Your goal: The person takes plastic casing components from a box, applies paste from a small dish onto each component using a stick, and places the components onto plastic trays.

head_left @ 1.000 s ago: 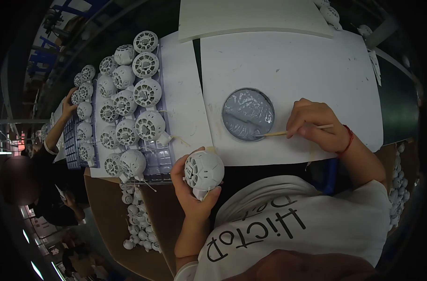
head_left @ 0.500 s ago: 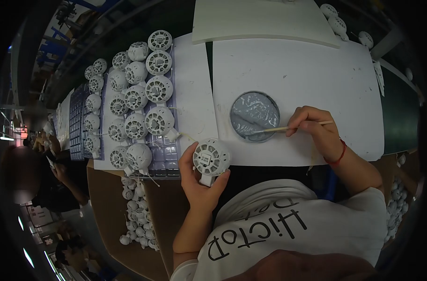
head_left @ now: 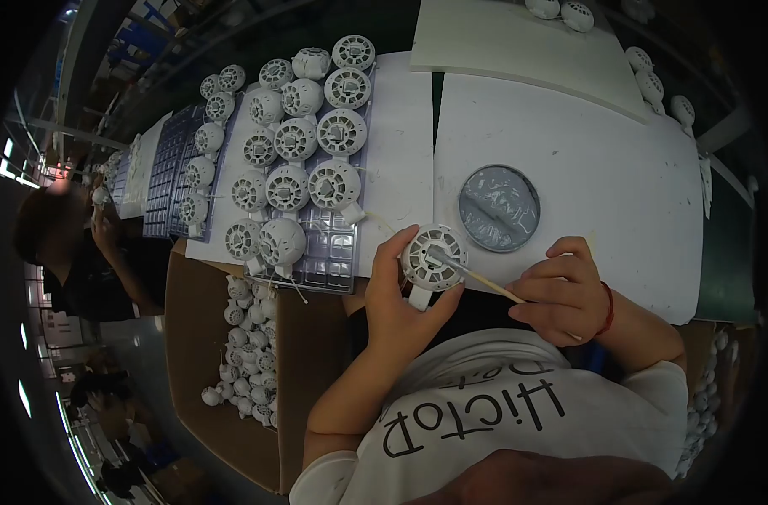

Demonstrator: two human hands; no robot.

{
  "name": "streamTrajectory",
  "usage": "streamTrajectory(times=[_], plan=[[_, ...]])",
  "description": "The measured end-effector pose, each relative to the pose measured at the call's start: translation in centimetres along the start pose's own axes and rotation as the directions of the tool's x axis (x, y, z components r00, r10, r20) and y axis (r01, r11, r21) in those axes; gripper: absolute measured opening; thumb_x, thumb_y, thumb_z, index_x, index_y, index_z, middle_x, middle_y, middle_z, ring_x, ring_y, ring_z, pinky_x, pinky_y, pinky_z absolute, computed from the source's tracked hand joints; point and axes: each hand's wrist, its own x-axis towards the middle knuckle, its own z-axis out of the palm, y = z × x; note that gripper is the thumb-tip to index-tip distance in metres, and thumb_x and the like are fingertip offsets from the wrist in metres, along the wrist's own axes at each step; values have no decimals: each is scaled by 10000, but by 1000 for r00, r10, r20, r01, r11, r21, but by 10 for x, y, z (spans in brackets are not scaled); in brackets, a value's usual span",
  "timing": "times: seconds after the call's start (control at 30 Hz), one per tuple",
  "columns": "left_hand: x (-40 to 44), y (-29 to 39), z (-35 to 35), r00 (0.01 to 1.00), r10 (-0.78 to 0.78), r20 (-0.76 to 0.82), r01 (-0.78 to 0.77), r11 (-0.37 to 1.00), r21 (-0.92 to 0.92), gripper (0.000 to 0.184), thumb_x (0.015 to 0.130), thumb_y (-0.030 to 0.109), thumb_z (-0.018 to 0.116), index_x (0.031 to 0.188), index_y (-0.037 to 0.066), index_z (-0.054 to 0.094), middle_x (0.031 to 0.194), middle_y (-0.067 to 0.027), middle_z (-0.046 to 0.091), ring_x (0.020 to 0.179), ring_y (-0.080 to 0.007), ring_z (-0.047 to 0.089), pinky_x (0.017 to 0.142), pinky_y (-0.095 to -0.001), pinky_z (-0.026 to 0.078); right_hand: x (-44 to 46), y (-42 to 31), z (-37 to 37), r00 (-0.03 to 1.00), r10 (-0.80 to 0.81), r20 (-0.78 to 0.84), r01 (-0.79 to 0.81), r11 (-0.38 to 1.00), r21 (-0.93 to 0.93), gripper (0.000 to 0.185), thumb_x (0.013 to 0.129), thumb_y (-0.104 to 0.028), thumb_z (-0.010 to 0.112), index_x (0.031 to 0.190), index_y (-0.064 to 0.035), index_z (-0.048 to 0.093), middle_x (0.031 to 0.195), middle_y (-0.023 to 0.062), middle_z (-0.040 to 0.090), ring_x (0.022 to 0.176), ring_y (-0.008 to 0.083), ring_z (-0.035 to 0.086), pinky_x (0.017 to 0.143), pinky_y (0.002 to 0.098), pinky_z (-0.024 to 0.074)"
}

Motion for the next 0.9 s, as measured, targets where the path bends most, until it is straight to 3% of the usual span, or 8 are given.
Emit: streamTrajectory(times=[0.23, 0.37, 0.43, 0.53, 0.57, 0.6, 0.67, 0.9], plan=[[-4, 3, -3, 997, -81, 7, 81, 997, 15, 704, 661, -10, 727, 1266, -12, 366, 1126, -129, 522, 1041, -182, 553, 902, -306, 455, 6, -5, -4, 986, 160, 49, -168, 943, 286, 217, 656, -47, 568, 837, -111, 668, 913, 38, 654, 792, 164, 560, 723, 331, 354], [-7, 4, -10, 998, -70, -8, 70, 996, 53, 702, 659, 7, 738, 1262, -16, 378, 1112, -123, 537, 1026, -179, 562, 888, -304, 463, 14, -5, -8, 990, 122, 76, -141, 922, 360, 242, 629, -55, 569, 839, -114, 673, 920, 40, 652, 790, 172, 542, 711, 326, 351], [-11, -6, -18, 999, 7, -32, 0, 974, 228, 691, 659, 22, 743, 1254, -20, 395, 1097, -117, 547, 1013, -174, 566, 876, -301, 466, 17, -5, -7, 999, 12, 29, -19, 975, 222, 257, 616, -58, 567, 839, -126, 675, 946, 33, 643, 794, 178, 527, 697, 326, 350], [-14, -14, -34, 983, 88, -161, -51, 975, 216, 685, 663, 28, 743, 1255, -17, 402, 1090, -117, 549, 992, -169, 568, 865, -296, 468, 14, -2, -16, 999, 4, 36, -9, 990, 143, 275, 610, -44, 554, 841, -133, 676, 966, 38, 632, 786, 192, 517, 684, 331, 352], [-13, -18, -41, 959, 105, -262, -51, 978, 204, 692, 607, 76, 786, 1215, 8, 462, 1088, -149, 503, 972, -260, 562, 850, -356, 466, 12, -1, -20, 999, 0, 38, -5, 989, 147, 275, 610, -44, 554, 841, -133, 676, 966, 38, 632, 786, 192, 517, 684, 331, 352], [-11, -19, -50, 959, 102, -264, -48, 978, 203, 692, 607, 76, 786, 1215, 8, 462, 1088, -149, 503, 972, -260, 562, 850, -356, 466, 8, 0, -24, 999, 44, 28, -47, 994, 98, 274, 610, -41, 553, 842, -125, 673, 967, 50, 628, 788, 199, 515, 677, 333, 352], [-8, -20, -67, 873, 320, -367, -47, 806, 590, 673, 596, 69, 782, 1192, 1, 477, 1100, -151, 503, 959, -289, 561, 875, -373, 448, -4, 4, -32, 996, 92, 16, -92, 995, 47, 273, 611, -37, 552, 844, -116, 671, 968, 62, 624, 789, 206, 514, 671, 334, 352], [-6, -42, -76, 863, 395, -316, 11, 610, 792, 663, 630, 262, 786, 1178, 10, 511, 1070, -158, 524, 958, -310, 541, 795, -385, 444, -40, 12, -52, 943, 314, 114, -310, 949, -48, 263, 641, -31, 568, 883, -73, 660, 1010, 114, 613, 851, 259, 510, 732, 370, 383]])
